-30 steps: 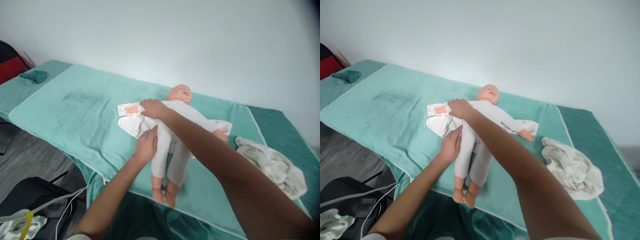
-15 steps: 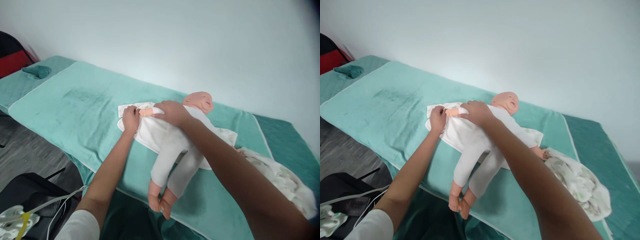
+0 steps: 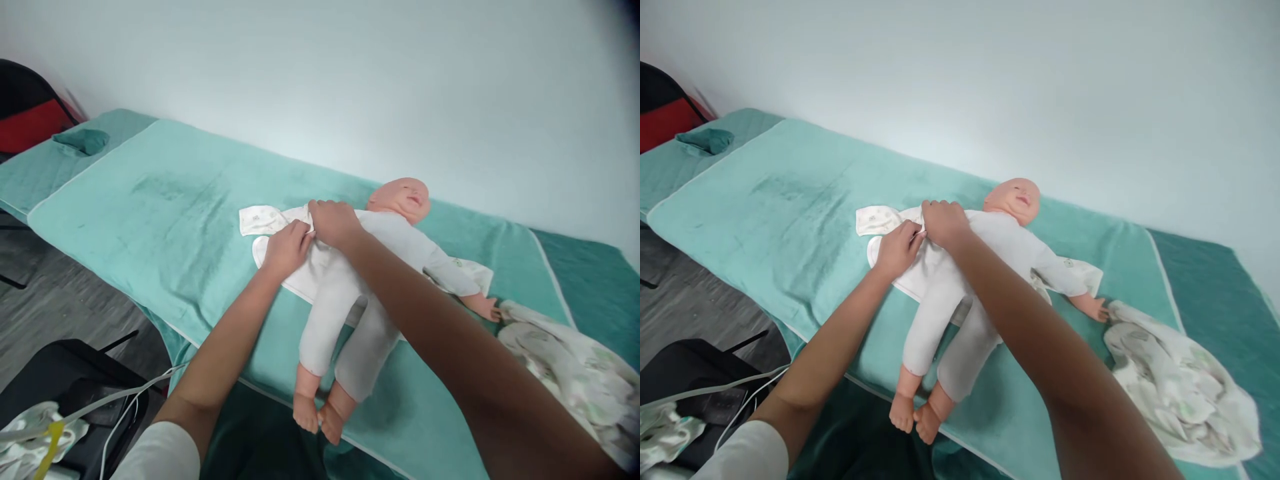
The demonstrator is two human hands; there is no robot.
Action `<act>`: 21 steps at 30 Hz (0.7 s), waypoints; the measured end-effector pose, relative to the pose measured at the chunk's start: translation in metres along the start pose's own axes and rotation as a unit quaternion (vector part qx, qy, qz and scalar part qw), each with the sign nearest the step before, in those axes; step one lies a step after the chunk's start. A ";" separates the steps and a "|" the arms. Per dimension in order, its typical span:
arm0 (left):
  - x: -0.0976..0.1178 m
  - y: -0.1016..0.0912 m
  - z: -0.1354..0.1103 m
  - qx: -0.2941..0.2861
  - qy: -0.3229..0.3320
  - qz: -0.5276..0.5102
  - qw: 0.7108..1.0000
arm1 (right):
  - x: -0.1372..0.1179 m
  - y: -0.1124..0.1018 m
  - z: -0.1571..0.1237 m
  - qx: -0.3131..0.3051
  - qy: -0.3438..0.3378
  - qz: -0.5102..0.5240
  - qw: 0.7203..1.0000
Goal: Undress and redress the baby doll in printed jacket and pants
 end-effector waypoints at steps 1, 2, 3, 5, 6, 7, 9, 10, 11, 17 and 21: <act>-0.001 0.000 0.000 0.002 -0.006 -0.003 1.000 | 0.001 -0.002 -0.002 0.004 -0.001 0.019 1.000; -0.004 -0.002 0.001 0.011 -0.014 -0.009 1.000 | 0.004 -0.008 -0.007 0.025 -0.003 0.046 0.999; -0.007 -0.005 0.001 0.024 -0.022 -0.015 0.999 | 0.011 -0.016 -0.015 0.065 -0.001 0.081 0.995; -0.010 -0.011 0.001 0.050 -0.021 -0.023 0.998 | 0.039 -0.033 -0.046 0.178 0.026 0.156 0.971; -0.009 -0.013 0.001 0.060 -0.008 -0.024 0.998 | 0.061 -0.038 -0.069 0.243 0.065 0.189 0.949; -0.008 -0.015 0.001 0.069 0.009 -0.023 0.997 | 0.086 -0.037 -0.095 0.291 0.126 0.204 0.926; -0.002 -0.017 0.000 0.080 0.044 -0.018 0.996 | 0.134 -0.018 -0.150 0.331 0.276 0.197 0.880; 0.000 -0.017 0.000 0.083 0.058 -0.014 0.995 | 0.152 -0.002 -0.174 0.325 0.340 0.189 0.862; 0.002 -0.017 0.000 0.085 0.066 -0.008 0.994 | 0.164 0.015 -0.191 0.298 0.378 0.188 0.856; 0.003 -0.009 0.013 0.061 0.010 0.067 0.996 | 0.164 0.059 -0.219 0.271 0.380 0.255 0.847; 0.002 -0.003 0.029 0.023 -0.068 0.099 0.992 | 0.154 0.049 -0.212 0.318 0.327 0.284 0.844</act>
Point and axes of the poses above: each hand's wrist, its own z-axis towards the middle knuckle, its own y-axis out of the palm, x = y × z, the point moved 9 cm from there along z, towards the middle knuckle, and after that the axes turned 2 degrees about -x, right-handed, at the moved point
